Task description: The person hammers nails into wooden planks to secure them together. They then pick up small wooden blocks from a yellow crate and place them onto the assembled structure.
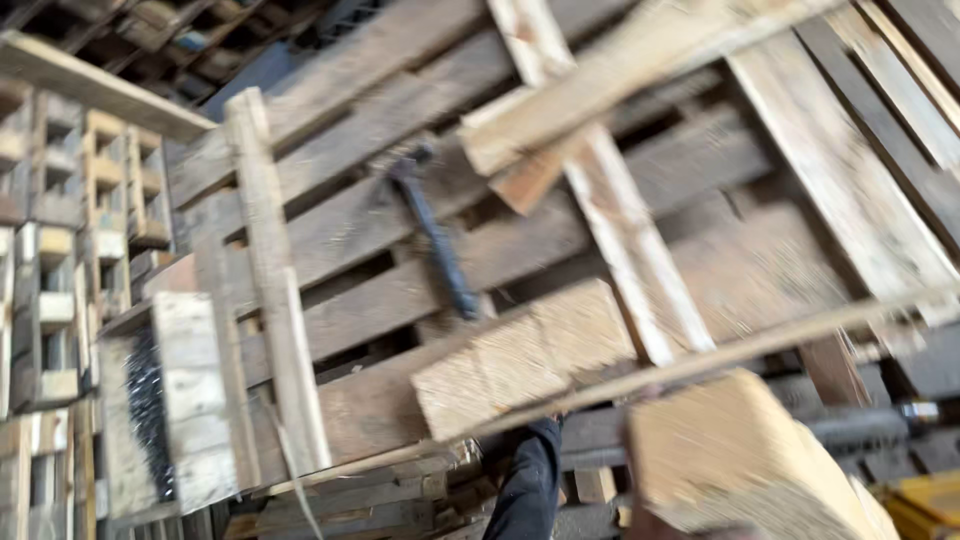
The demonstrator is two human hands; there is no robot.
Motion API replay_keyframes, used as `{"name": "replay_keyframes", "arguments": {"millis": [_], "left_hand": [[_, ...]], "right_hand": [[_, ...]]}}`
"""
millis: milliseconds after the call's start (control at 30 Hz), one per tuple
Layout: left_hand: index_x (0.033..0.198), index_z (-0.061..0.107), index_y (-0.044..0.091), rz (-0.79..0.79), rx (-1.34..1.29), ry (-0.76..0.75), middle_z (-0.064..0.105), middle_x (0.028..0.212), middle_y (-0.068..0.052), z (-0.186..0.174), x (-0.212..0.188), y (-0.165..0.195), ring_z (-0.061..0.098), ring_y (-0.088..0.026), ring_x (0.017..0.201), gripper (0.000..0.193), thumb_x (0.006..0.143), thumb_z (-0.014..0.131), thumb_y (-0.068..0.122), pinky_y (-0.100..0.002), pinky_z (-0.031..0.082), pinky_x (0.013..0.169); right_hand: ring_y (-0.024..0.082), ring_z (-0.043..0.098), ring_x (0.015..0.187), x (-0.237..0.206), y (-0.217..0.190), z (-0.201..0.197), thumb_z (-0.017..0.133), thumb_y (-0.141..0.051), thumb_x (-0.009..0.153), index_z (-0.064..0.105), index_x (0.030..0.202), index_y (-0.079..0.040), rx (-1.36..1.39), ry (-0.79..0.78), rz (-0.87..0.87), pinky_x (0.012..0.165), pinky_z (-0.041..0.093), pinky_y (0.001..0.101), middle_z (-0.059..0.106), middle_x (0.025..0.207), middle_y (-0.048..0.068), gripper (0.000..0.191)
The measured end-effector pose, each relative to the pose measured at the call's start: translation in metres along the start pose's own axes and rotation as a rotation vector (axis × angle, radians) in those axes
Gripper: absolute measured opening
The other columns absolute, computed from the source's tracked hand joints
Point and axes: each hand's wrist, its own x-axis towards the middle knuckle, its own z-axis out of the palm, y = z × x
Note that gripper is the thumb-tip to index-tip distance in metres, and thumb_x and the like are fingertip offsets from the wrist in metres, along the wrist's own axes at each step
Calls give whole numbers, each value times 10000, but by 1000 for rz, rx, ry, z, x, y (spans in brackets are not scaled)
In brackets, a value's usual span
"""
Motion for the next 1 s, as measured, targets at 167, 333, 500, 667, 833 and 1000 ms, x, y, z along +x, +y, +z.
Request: {"name": "replay_keyframes", "arguments": {"millis": [167, 333, 500, 667, 833, 1000], "left_hand": [[1224, 499, 72, 930, 441, 129, 518, 1222, -92, -3, -38, 191, 561, -198, 1086, 387, 1015, 530, 397, -344, 525, 873], [1329, 454, 151, 1014, -57, 493, 458, 1381, -89, 2, -30, 402, 598, -180, 1122, 557, 870, 585, 439, -311, 610, 730], [1561, 423, 117, 1097, -24, 526, 403, 1600, -90, -5, 0, 566, 412, -143, 727, 905, 837, 687, 591, -274, 387, 539], [1318, 640, -26, 852, 9, 755, 578, 933, -117, -33, 48, 670, 491, -70, 549, 844, 849, 716, 672, -269, 425, 474], [999, 672, 38, 518, 445, 815, 633, 687, -45, -68, 57, 687, 576, -113, 520, 782, 793, 592, 789, -284, 403, 398], [944, 666, 44, 600, 407, 809, 640, 658, -19, -66, 59, 676, 638, -127, 525, 800, 777, 576, 821, -283, 396, 407]], "right_hand": [[393, 460, 1126, 16, 35, 226, 578, -423, 1031, 563, 1210, 75, -695, -251, -93, 967, 405, 519, 456, 1208, 256, 529], [423, 449, 1139, 19, 104, 446, 504, -361, 1076, 592, 1241, 67, -1194, -762, -578, 991, 378, 516, 473, 1220, 284, 468], [328, 507, 1063, 56, 205, 619, 507, -473, 1032, 543, 1413, -26, -1183, -912, -484, 968, 424, 445, 514, 1132, 186, 589], [321, 515, 1098, 107, 295, 704, 521, -542, 1037, 600, 1246, 26, -1433, -916, -421, 987, 495, 468, 533, 1123, 203, 611], [344, 497, 1178, 133, 326, 707, 568, -555, 1025, 524, 1367, 27, -1379, -864, -400, 984, 481, 496, 482, 1243, 228, 677], [367, 508, 1237, 129, 316, 704, 616, -509, 995, 477, 1449, -3, -1362, -832, -278, 1022, 522, 492, 456, 1330, 257, 694]]}}
